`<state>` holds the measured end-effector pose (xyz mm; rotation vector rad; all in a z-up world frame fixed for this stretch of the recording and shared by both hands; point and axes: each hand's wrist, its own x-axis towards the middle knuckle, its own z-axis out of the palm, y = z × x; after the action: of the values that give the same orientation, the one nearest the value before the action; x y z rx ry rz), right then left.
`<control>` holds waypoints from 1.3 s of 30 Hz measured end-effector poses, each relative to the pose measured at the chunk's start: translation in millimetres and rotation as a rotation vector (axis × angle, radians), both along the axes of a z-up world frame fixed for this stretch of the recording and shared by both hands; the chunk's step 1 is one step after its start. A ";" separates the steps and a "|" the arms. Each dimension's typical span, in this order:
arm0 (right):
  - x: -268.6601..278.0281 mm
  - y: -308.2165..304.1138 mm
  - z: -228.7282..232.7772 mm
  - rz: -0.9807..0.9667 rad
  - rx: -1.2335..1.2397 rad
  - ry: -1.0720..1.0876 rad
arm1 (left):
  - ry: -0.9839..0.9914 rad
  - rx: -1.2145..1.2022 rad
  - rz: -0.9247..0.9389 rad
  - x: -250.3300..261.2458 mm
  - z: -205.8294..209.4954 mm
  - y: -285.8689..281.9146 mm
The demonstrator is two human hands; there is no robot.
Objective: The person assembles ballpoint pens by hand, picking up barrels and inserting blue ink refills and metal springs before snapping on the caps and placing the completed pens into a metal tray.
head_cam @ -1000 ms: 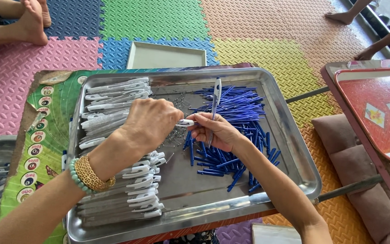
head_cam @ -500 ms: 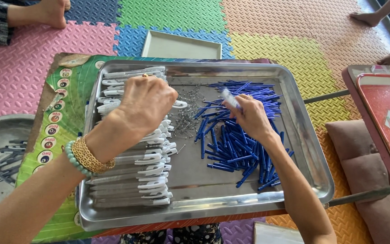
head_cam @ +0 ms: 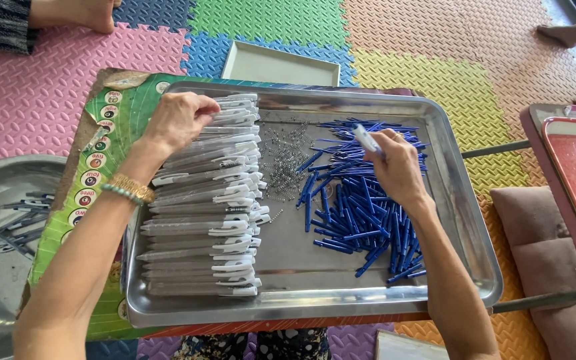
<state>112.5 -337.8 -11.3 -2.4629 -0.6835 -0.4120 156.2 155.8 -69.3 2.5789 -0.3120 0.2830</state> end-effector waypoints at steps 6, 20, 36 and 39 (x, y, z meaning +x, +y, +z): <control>-1.0 -21.6 17.9 -0.025 0.069 0.005 | -0.097 -0.091 -0.056 17.7 -17.8 3.6; 8.6 -85.8 2.0 -0.101 -0.069 0.133 | 0.425 0.246 -0.030 -41.6 59.3 -29.4; -11.4 -53.8 32.0 -0.259 -0.119 0.159 | 0.485 -0.029 0.381 -174.3 62.5 99.0; -14.3 -53.4 31.9 -0.274 -0.075 0.197 | 0.695 0.056 0.394 -201.3 66.5 92.3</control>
<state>98.2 -391.2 20.5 -2.6334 -0.2855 -0.2432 -45.1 248.1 -2.8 2.5866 0.4456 -0.4918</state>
